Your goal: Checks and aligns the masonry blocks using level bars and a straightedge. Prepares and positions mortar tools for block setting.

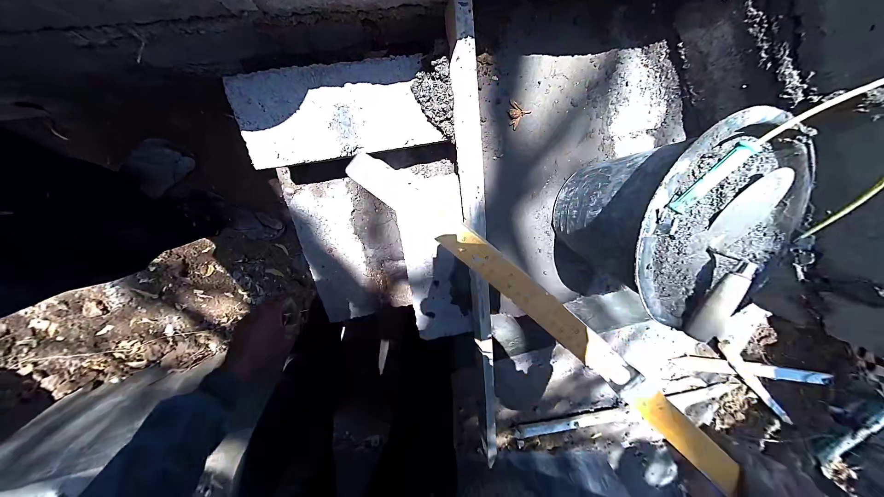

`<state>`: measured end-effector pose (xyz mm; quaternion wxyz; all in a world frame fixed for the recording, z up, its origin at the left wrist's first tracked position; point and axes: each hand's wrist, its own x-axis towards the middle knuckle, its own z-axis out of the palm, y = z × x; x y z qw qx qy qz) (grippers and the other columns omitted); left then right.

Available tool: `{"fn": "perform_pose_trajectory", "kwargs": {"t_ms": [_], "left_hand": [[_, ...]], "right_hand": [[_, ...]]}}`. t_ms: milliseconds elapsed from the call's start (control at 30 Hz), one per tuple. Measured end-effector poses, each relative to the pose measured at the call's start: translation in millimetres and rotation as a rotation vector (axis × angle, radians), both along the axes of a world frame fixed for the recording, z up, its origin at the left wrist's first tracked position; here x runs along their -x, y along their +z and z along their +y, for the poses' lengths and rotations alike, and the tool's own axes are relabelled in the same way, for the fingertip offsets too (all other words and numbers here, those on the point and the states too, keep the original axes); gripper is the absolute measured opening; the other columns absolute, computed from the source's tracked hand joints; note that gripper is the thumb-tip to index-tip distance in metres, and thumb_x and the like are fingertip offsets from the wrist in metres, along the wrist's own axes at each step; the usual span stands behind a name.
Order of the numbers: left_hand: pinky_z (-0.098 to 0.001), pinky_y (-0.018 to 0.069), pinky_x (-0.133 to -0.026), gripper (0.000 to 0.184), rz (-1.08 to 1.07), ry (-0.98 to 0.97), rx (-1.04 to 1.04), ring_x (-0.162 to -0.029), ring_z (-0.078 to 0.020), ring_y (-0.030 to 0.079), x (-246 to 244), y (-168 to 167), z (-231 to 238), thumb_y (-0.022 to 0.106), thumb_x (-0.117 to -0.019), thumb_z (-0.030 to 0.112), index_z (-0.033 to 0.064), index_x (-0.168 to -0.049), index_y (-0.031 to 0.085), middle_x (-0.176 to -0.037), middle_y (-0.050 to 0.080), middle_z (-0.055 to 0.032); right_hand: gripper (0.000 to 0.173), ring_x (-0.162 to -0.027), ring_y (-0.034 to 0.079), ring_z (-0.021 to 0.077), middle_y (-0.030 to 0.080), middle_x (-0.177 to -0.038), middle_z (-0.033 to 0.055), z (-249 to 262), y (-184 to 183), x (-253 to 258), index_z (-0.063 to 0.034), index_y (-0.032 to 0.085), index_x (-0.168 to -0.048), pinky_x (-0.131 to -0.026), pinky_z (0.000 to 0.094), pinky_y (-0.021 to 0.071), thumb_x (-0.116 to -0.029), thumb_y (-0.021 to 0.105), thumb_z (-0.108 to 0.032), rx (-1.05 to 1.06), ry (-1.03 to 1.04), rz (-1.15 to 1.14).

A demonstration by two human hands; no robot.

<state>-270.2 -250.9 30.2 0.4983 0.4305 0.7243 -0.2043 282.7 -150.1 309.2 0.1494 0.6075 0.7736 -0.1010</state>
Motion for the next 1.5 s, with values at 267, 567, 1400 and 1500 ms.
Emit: {"fn": "perform_pose_trajectory", "kwargs": {"t_ms": [267, 567, 1400, 1500], "left_hand": [[-0.0544, 0.0486, -0.104, 0.045, -0.133, 0.258, -0.129, -0.113, -0.0342, 0.066, -60, -2, -14, 0.064, -0.0996, 0.025, 0.0014, -0.138, 0.06, -0.122, 0.068, -0.0203], [-0.0437, 0.0546, -0.094, 0.029, -0.493, 0.565, -0.449, -0.101, -0.0185, 0.07, -171, -30, 149, 0.055, -0.1055, 0.022, 0.0073, -0.127, 0.068, -0.112, 0.073, -0.0101], [-0.0315, 0.0548, -0.077, 0.033, -0.721, 1.097, -0.401, -0.085, -0.0135, 0.064, -229, -68, 256, 0.046, -0.1098, 0.024, 0.0012, -0.126, 0.063, -0.101, 0.067, -0.0099], [-0.0328, 0.0555, -0.081, 0.033, -0.72, 1.131, -0.39, -0.089, -0.0144, 0.065, -231, -70, 255, 0.046, -0.1098, 0.024, 0.0011, -0.127, 0.063, -0.106, 0.068, -0.0111]], "right_hand": [[0.049, -0.098, 0.073, 0.0289, 0.074, -0.104, 0.0208, -39, -232, 155, 0.0068, 0.07, -0.118, -0.09, 0.046, 0.057, -0.0947, 0.07, -0.036, -0.153, -0.756, 0.448], [0.058, -0.106, 0.068, 0.0411, 0.069, -0.115, 0.0264, 5, -275, 177, 0.0067, 0.067, -0.124, -0.091, 0.0578, 0.0532, -0.0953, 0.068, -0.044, -0.07, -0.792, 0.377], [0.059, -0.103, 0.07, 0.0436, 0.071, -0.111, 0.0256, 7, -279, 180, 0.0056, 0.065, -0.128, -0.085, 0.0586, 0.0546, -0.0956, 0.067, -0.044, 0.03, -0.694, 0.246], [0.058, -0.103, 0.07, 0.0416, 0.071, -0.111, 0.0241, 8, -279, 181, 0.0035, 0.066, -0.127, -0.085, 0.0576, 0.0548, -0.0964, 0.066, -0.045, 0.05, -0.706, 0.246]]}}
